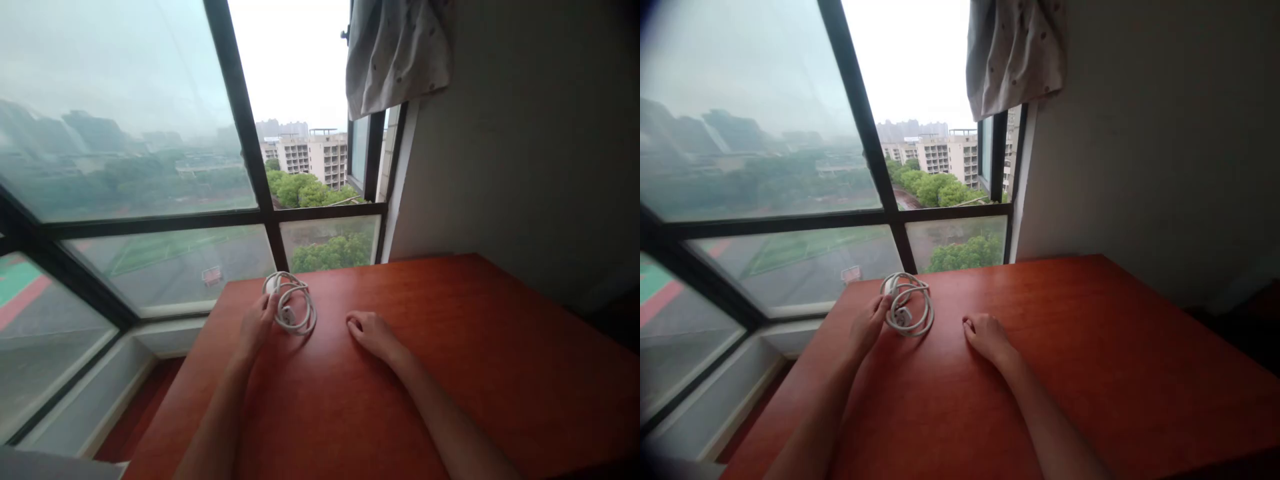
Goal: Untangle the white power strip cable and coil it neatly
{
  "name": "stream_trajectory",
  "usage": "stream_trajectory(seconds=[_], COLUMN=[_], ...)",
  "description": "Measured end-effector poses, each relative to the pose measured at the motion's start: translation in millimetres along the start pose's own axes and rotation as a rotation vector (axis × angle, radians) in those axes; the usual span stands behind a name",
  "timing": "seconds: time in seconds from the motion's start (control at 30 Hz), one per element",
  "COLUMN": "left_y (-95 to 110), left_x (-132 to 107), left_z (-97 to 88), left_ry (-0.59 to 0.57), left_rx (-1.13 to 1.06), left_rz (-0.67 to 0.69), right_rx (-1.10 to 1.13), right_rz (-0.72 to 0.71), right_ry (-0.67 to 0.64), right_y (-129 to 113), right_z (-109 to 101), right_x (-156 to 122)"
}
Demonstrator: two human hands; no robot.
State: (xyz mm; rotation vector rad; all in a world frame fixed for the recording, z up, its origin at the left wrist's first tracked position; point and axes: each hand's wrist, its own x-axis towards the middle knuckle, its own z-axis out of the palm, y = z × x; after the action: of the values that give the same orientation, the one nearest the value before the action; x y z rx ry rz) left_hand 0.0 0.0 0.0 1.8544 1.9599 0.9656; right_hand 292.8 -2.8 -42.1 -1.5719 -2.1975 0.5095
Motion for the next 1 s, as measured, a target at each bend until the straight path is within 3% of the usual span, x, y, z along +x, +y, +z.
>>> stream_trajectory(seconds=[0.13,0.33,0.47,0.73,1.0], left_y=[21,47,52,56,56], left_x=[-9,-26,-35,-37,-37], left_z=[17.7,54.5,71.2,65.8,60.2], left_ry=[-0.054,-0.245,-0.243,-0.187,-0.142], left_rx=[-0.121,-0.455,-0.337,-0.126,0.058], left_rz=[0.093,0.295,0.381,0.423,0.391], right_rx=[0.097,0.259,0.238,0.199,0.176], right_rz=[-0.038,-0.18,-0.288,-0.279,-0.199], right_ry=[0.109,0.291,0.268,0.211,0.347], right_y=[2,-1,-2,0,6], right_z=[-1,-11,-11,-3,-4], right_x=[1,-1,-2,1,4])
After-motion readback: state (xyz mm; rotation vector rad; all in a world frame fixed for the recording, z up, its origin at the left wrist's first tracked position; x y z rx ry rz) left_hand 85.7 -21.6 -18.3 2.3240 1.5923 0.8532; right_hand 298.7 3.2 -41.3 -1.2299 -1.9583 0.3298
